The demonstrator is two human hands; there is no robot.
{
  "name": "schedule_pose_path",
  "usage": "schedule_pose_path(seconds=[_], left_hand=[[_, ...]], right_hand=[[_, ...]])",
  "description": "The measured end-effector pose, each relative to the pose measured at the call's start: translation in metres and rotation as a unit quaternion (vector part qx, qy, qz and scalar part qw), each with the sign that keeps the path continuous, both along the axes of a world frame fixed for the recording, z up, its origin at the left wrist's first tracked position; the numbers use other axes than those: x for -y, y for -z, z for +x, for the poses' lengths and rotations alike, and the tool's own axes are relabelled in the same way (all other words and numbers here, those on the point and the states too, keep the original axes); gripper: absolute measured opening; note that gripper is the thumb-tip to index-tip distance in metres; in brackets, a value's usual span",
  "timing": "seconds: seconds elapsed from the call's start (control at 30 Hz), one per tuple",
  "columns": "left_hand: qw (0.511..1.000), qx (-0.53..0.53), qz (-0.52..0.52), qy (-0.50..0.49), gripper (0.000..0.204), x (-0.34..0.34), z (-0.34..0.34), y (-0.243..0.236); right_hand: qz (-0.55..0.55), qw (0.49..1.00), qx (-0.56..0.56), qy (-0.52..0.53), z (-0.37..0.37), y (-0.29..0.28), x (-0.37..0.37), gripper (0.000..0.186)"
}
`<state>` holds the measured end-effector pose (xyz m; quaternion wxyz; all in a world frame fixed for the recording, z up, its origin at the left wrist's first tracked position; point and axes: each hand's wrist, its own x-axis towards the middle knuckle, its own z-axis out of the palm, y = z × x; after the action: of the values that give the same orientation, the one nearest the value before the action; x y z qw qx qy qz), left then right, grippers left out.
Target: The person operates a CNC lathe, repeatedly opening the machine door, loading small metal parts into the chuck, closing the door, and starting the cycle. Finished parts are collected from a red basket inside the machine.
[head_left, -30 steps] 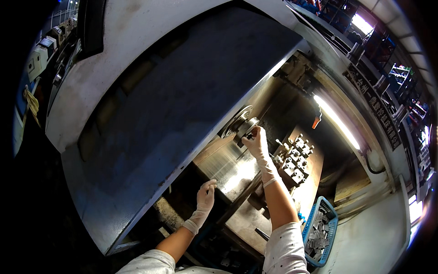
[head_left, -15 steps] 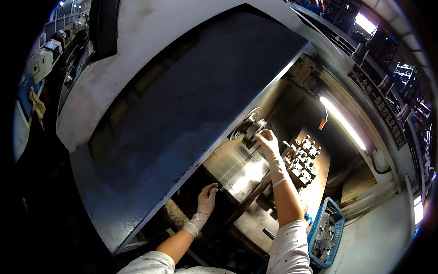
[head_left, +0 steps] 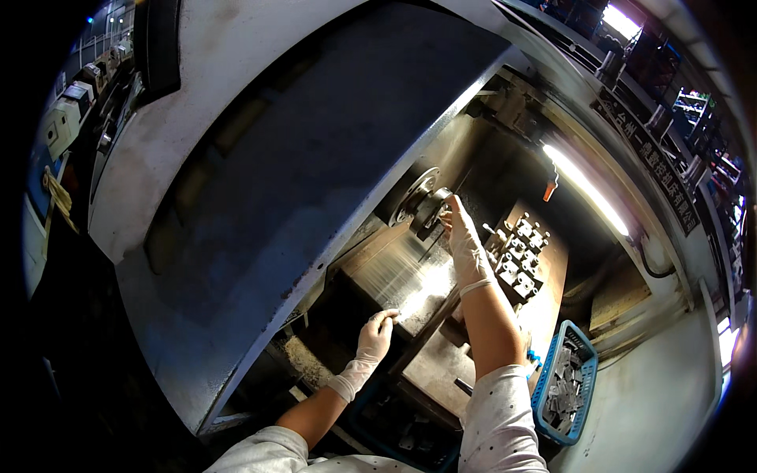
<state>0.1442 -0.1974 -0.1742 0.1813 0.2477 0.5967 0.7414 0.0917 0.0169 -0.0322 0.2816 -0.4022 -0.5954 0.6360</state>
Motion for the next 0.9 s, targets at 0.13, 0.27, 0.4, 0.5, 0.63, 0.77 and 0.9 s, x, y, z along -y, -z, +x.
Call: schedule_pose_path(seconds=[0.13, 0.27, 0.4, 0.5, 0.63, 0.77, 0.9], left_hand=[[0.997, -0.028, -0.046, 0.049, 0.018, 0.011, -0.001, 0.001], [0.993, 0.018, -0.075, 0.094, 0.018, 0.015, 0.001, 0.003], [0.994, 0.014, -0.065, 0.091, 0.016, 0.027, -0.003, 0.023], [0.995, 0.022, -0.057, 0.084, 0.017, 0.046, -0.006, 0.043], [0.987, 0.053, -0.117, 0.099, 0.019, 0.092, 0.001, 0.039], [0.976, 0.019, -0.153, 0.152, 0.020, 0.120, 0.021, 0.071], [0.955, -0.155, -0.144, 0.209, 0.019, 0.127, 0.068, 0.062]], right_hand=[[-0.073, 0.990, -0.113, 0.037, 0.003, 0.011, 0.010, 0.037], [-0.091, 0.977, -0.139, 0.132, 0.021, -0.007, 0.006, 0.028], [-0.067, 0.953, -0.284, -0.083, 0.088, -0.015, 0.073, 0.034], [0.133, 0.967, -0.205, -0.067, 0.181, -0.017, 0.106, 0.033], [0.465, 0.839, 0.163, 0.231, 0.337, -0.010, 0.077, 0.022], [0.478, 0.722, 0.451, 0.217, 0.469, 0.024, 0.068, 0.029], [0.531, 0.728, 0.371, 0.223, 0.503, 0.053, 0.080, 0.041]])
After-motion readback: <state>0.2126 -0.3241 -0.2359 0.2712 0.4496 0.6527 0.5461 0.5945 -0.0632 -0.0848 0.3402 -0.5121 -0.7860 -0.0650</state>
